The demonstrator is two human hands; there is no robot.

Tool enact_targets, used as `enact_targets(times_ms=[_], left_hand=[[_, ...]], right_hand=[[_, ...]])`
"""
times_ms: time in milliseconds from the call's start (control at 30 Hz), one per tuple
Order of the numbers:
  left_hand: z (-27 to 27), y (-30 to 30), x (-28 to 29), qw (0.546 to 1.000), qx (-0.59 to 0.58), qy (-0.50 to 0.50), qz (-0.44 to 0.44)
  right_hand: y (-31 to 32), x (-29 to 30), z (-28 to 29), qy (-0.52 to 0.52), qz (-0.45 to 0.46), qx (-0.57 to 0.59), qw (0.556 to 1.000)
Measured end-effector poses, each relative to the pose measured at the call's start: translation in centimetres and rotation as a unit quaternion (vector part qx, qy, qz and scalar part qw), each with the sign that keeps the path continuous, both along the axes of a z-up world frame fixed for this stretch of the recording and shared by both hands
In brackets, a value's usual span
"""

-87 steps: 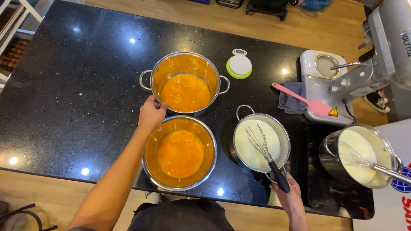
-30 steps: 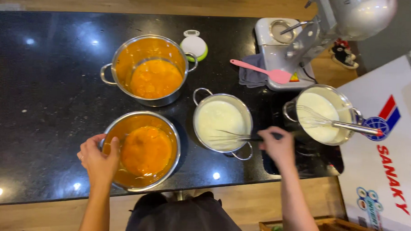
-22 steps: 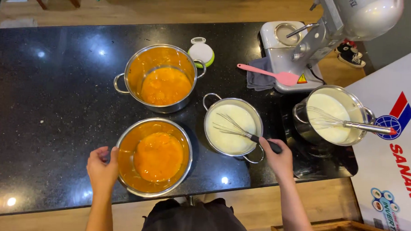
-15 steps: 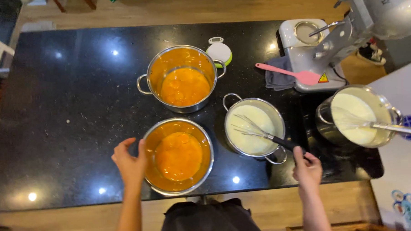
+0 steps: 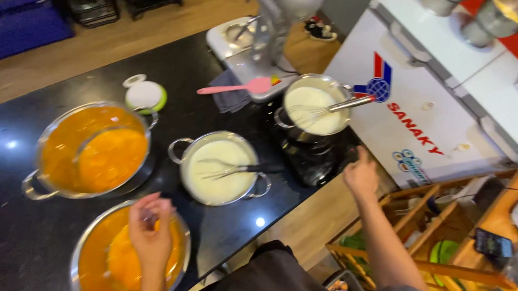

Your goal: The recorder weighs and adds sugar from a plastic bag into multiple pots containing an orange liquid mixture on a bakery counter.

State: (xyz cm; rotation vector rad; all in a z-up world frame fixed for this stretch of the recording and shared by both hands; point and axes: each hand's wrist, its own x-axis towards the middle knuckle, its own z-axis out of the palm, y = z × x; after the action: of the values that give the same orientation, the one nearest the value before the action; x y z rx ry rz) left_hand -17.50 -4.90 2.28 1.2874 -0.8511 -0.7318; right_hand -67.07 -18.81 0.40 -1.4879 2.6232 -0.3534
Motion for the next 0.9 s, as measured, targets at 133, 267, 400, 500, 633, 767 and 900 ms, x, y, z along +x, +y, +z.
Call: enact_targets(times_ms=[133,267,400,500,633,767,900], left_hand=[[-2.5,-1.2,-1.9,1.000,0.002,-0.015,0.005],[-2.8,-2.9,-5.3,0.996,0.034,-0.009,0.077],[-1.1,-5.1,-8.8,0.994,0.039,-0.042,0.090],[0.6,-6.8,-11.2,0.995,0.029,-0.053,0.074],[2.2,-9.5,-14.4,0.995,0.046,-0.065,0.068],[2.8,-11.9,-18.4,0.993,0.080,-0.092,0.000],[1.6,-15.1,-22.3,0.979,0.106,-0.089,-0.149]], right_hand=[[-0.5,-5.0,-5.4,0.008,0.122,0.020,0.992],[-0.9,-3.4,-1.3,-0.054,0.070,0.116,0.989],[-0.7,-2.9,0.5,-0.078,0.095,0.122,0.985],[-0.5,-3.5,0.6,-0.110,0.111,0.129,0.979],[-1.5,-6.5,-3.0,-0.143,0.140,0.022,0.980],[-5.6,-9.7,-5.3,-0.311,0.131,-0.133,0.932],[-13.4,-9.2,-1.9,-0.554,0.061,-0.240,0.795]])
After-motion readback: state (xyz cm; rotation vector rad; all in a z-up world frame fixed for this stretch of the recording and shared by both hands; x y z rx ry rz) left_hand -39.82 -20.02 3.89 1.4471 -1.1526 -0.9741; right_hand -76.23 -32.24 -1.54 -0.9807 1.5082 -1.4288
